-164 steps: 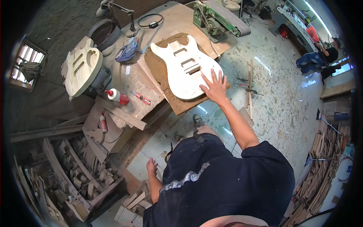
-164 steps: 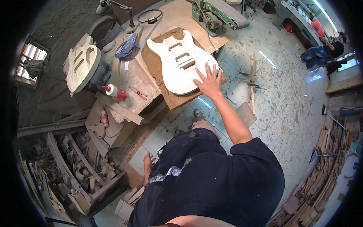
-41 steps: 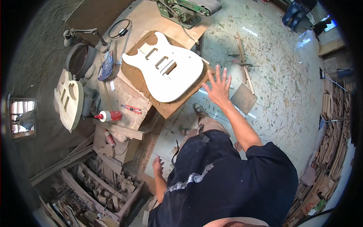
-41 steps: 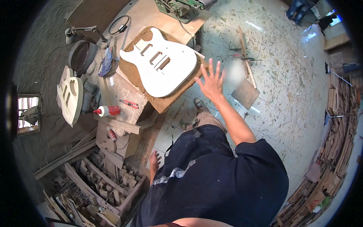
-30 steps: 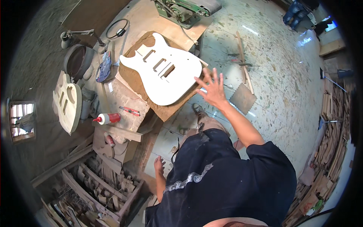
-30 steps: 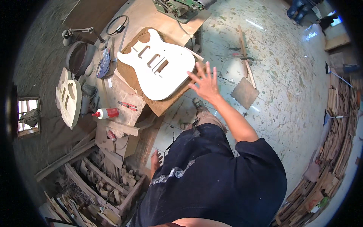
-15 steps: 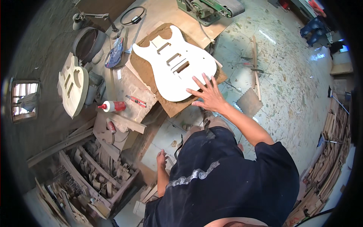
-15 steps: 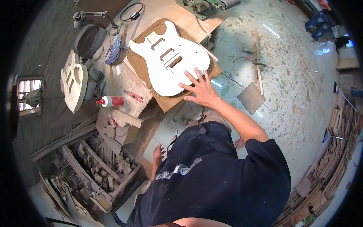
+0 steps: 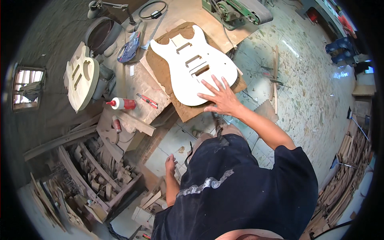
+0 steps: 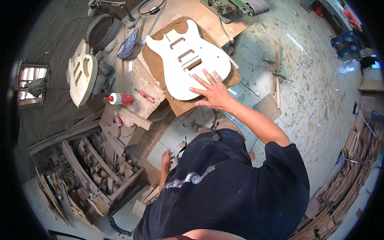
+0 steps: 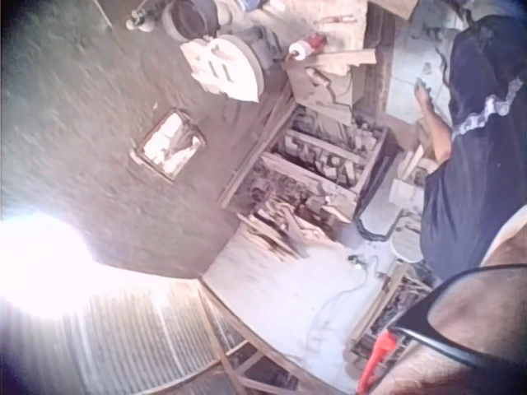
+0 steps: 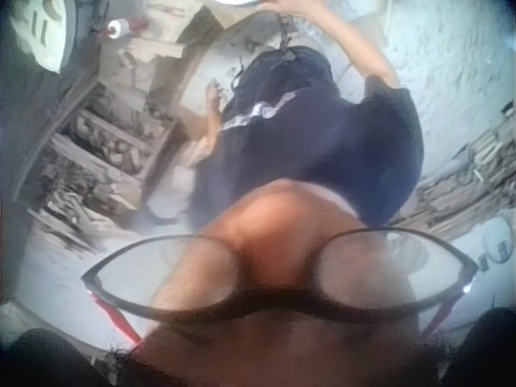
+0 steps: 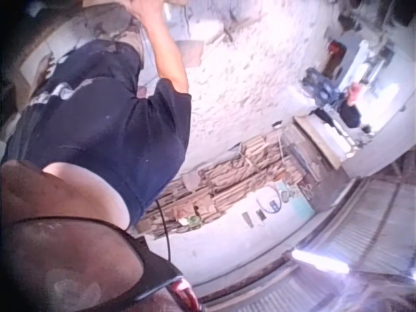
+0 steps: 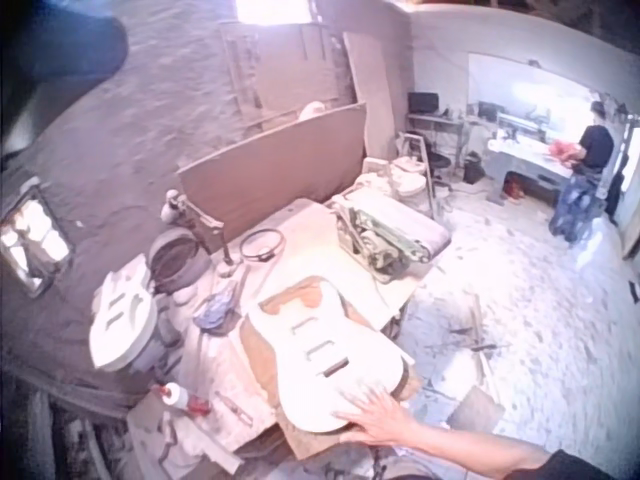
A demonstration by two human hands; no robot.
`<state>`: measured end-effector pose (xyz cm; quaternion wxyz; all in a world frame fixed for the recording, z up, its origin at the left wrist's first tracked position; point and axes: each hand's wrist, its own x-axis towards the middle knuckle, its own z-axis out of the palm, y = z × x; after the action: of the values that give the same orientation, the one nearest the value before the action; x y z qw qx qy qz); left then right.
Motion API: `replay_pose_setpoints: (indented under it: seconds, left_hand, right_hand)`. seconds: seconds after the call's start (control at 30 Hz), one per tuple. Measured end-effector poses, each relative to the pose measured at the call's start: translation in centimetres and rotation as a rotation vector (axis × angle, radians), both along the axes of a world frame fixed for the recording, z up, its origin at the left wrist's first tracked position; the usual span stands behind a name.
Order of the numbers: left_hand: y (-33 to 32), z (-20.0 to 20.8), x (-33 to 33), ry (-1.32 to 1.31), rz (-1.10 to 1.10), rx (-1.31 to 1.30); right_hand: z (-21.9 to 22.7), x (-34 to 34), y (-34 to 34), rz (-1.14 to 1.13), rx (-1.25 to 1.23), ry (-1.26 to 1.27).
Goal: The person applies glue from a bottle onto the surface of a wooden guitar body and spreads it across the surface with their hand.
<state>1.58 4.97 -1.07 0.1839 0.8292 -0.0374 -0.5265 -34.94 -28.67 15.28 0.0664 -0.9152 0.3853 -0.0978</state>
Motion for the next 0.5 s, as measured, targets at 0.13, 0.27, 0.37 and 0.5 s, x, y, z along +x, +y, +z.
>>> replay_pose_setpoints:
  seconds: [0.13,0.27,0.37,0.5]
  left_hand:
    - [0.7,0.1,-0.4,0.025,0.01,0.03]
    - [1.8,-0.2,0.0,0.025,0.04,0.021]
    - [2.2,-0.4,0.0,0.005,0.062,0.0]
    - [3.0,-0.9,-0.2,0.003,0.069,0.028]
  right_hand:
    - [-0.9,-0.3,-2.2,-0.136,-0.108,0.024]
    - [0.7,1.3,-2.4,-0.242,-0.058,-0.01]
    - [1.3,2.6,-0.1,-0.064,0.027,-0.008]
    - [-0.1,4.5,1.1,0.116,0.016,-0.025]
